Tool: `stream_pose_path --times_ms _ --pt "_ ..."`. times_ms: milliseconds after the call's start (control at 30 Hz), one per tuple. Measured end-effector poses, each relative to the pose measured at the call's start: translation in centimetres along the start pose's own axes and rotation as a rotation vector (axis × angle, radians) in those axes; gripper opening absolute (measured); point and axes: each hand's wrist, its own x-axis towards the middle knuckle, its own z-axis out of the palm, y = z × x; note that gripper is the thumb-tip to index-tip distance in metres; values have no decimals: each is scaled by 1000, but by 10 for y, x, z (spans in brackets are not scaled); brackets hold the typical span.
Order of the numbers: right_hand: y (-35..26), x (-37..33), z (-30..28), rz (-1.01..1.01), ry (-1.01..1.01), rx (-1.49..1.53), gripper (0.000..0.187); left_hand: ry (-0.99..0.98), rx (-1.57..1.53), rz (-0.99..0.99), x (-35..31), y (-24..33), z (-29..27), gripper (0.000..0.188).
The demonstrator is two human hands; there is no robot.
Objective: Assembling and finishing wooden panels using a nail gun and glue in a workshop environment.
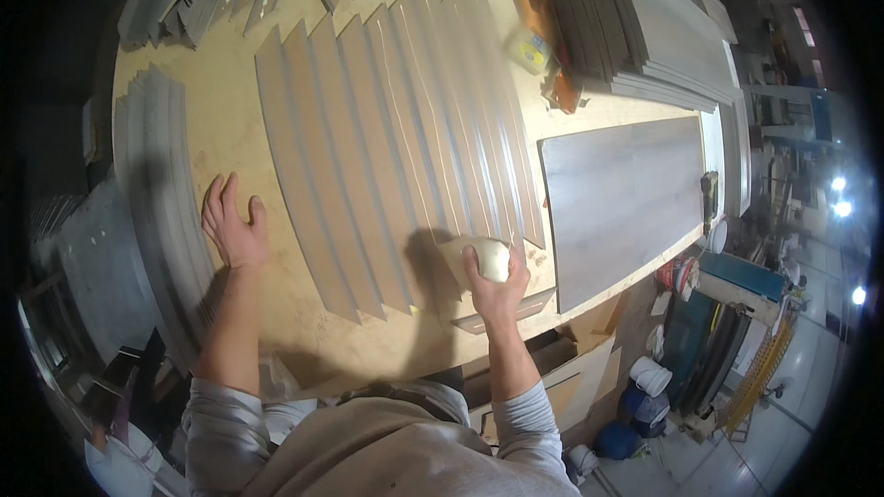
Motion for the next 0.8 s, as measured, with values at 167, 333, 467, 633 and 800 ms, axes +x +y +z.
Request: stream_pose_path --times_ms 167,333,467,633,800 --pt "15 -38 -26 5 -3 -116 24 -3 -6 2 -2 -1 3 55" --pt "30 -55 -37 7 -33 -173 25 -23 -9 -20 -3 -4 6 56" --pt "22 -47 -41 -59 -65 -155 31 -24 -1 -17 -3 -5 6 56" --pt "3 7 -33 313 2 932 53 9 13 2 0 -6 6 55" --pt "-38 77 19 -169 -63 444 48 34 0 14 0 -5 5 56"
